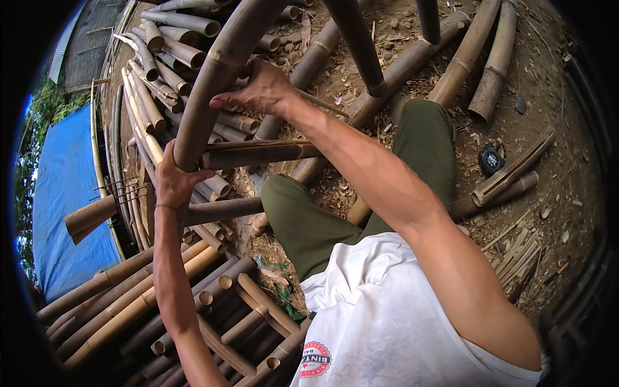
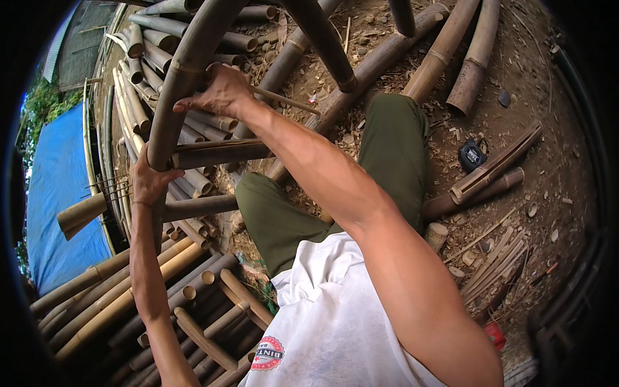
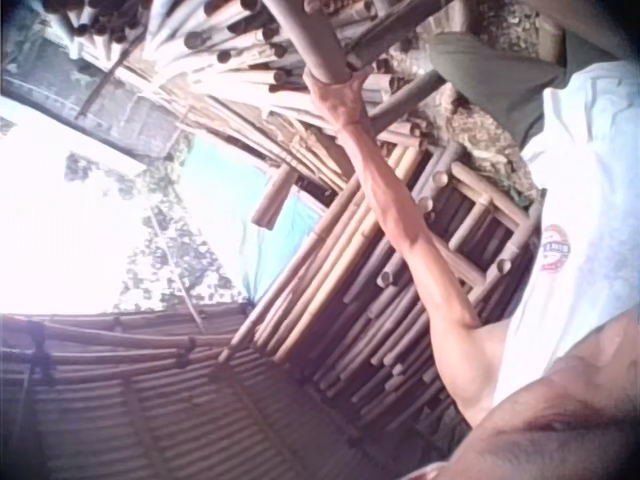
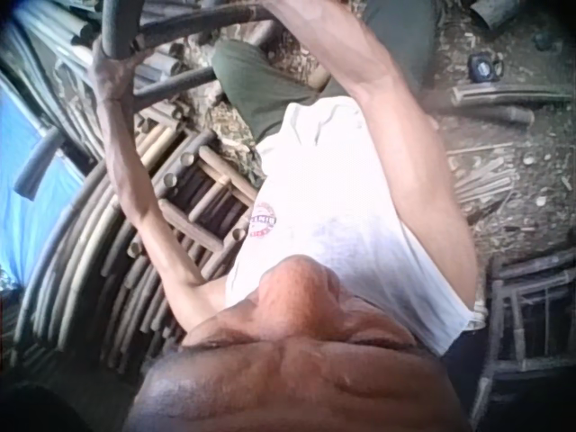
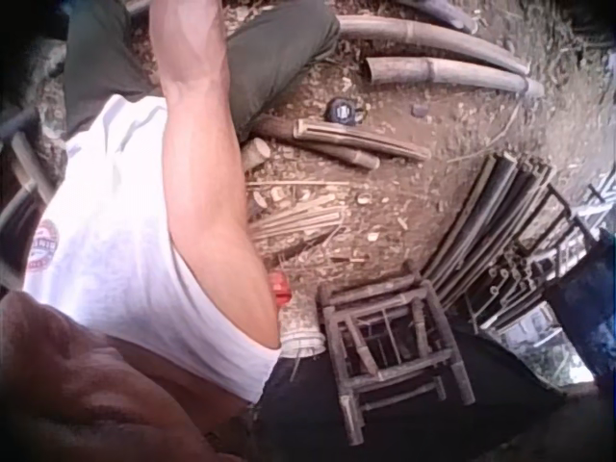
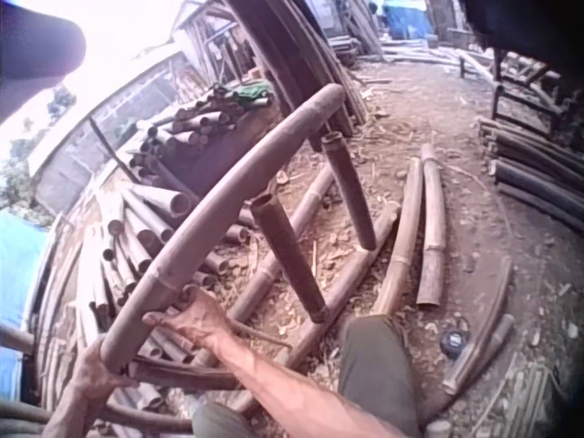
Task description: The person assembles a bamboo structure by picking up bamboo segments, positioning them onto a frame, and securing them into pre-cut holes.
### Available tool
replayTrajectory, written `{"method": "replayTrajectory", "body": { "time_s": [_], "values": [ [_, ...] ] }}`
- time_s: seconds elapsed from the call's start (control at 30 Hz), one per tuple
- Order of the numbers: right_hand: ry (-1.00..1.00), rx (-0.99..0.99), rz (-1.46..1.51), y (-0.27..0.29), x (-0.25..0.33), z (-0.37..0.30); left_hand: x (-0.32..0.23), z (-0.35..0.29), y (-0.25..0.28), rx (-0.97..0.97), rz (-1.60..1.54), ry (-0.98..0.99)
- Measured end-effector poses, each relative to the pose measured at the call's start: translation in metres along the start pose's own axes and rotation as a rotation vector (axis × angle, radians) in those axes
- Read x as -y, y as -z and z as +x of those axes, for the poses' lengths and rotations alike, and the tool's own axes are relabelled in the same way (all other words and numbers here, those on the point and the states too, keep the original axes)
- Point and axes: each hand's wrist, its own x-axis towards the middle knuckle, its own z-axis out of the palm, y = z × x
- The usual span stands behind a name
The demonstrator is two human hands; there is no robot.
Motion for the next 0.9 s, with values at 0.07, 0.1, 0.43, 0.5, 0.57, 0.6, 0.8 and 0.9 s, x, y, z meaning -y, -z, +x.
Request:
{"method": "replayTrajectory", "body": {
  "time_s": [0.07, 0.1, 0.43, 0.5, 0.57, 0.6, 0.8, 0.9],
  "values": [
    [-0.015, -0.066, -0.034, -0.001, -0.004, 0.0, 0.001, 0.004, -0.001, 0.009, -0.036, 0.014],
    [-0.023, -0.099, -0.051, -0.001, -0.006, -0.001, 0.001, 0.004, -0.001, 0.014, -0.055, 0.021],
    [0.182, 0.003, -0.404, 0.011, -0.027, -0.003, 0.013, 0.006, 0.0, 0.087, -0.132, -0.023],
    [0.104, -0.083, -0.526, 0.003, -0.025, -0.01, 0.012, 0.005, 0.001, 0.106, -0.135, -0.042],
    [0.106, -0.133, -0.56, -0.002, -0.023, -0.009, 0.009, 0.003, 0.001, 0.1, -0.142, -0.035],
    [0.108, -0.157, -0.579, -0.003, -0.023, -0.009, 0.007, 0.003, 0.0, 0.096, -0.147, -0.032],
    [0.014, -0.055, -0.522, 0.001, -0.024, -0.002, 0.012, 0.005, 0.001, 0.097, -0.121, -0.031],
    [0.1, -0.221, -0.511, 0.002, -0.03, -0.006, -0.012, -0.002, -0.005, -0.035, 0.088, -0.046]
  ]
}}
